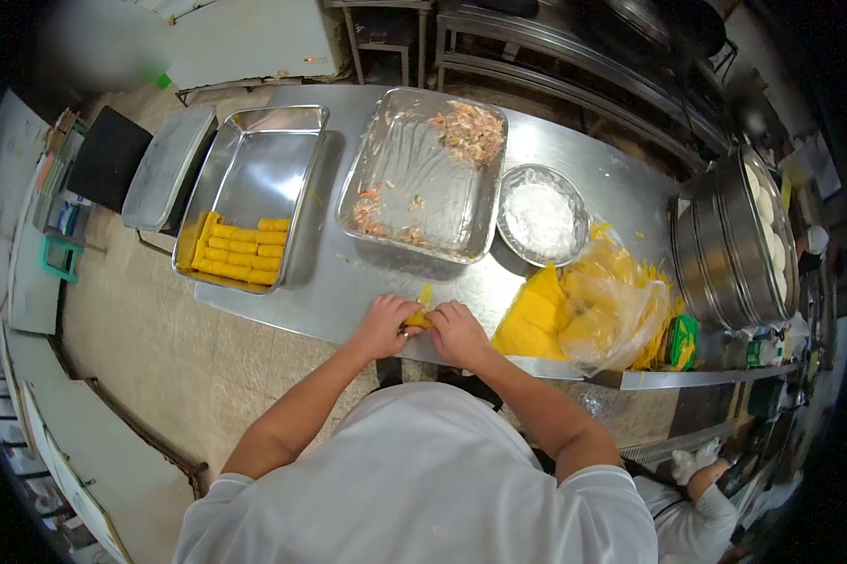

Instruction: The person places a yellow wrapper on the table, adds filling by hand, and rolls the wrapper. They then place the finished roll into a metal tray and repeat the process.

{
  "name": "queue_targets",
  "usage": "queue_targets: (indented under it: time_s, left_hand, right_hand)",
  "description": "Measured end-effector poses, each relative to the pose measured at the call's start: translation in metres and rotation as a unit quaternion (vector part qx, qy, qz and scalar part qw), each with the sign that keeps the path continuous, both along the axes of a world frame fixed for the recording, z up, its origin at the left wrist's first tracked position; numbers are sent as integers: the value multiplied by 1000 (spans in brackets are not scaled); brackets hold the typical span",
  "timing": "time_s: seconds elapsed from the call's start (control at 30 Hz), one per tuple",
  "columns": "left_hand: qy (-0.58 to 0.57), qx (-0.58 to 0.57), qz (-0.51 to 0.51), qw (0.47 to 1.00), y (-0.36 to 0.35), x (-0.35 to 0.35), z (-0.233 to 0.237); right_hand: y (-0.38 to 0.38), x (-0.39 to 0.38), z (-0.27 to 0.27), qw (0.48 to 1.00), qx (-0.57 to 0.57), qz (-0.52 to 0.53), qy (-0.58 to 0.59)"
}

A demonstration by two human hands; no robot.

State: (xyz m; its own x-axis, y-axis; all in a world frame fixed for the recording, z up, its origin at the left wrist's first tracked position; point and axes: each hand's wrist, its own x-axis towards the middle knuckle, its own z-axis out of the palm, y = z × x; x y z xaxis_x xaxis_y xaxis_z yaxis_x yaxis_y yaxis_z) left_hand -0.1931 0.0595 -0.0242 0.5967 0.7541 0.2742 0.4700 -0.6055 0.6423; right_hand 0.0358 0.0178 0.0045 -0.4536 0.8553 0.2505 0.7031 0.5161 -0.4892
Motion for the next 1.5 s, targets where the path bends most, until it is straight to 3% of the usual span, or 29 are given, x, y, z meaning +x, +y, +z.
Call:
queue_targets:
  time_s: [0.63, 0.77, 0.87, 1.07, 1.13, 1.33, 1.43, 1.5]
  left_hand:
    - [31, 17, 32, 999, 23, 6, 5]
    - [31, 21, 76, 996, 30, 15, 2]
    - [37, 35, 50, 997, 34, 15, 5]
    - [96, 52, 95, 989, 43, 20, 1]
    - [40, 26, 164, 985, 41, 18, 4]
    - [-22, 14, 268, 963, 28, -24, 4]
    - [-26, 10, 278, 960, 26, -64, 0]
    - [-24, 19, 272, 962, 29, -94, 2]
  right_hand:
    - [19, -2, -3, 995, -11, -88, -55]
    - [26, 4, -14, 993, 29, -49, -103]
    - [35, 8, -18, 992, 27, -55, -111]
    - [43, 15, -8, 992, -12, -80, -99]
    - [47, 24, -4, 992, -28, -97, -69]
    - [56, 12, 4, 997, -72, -7, -42]
    - [69, -14, 3, 988, -100, 4, -116]
    - [70, -26, -1, 989, -134, -48, -36]
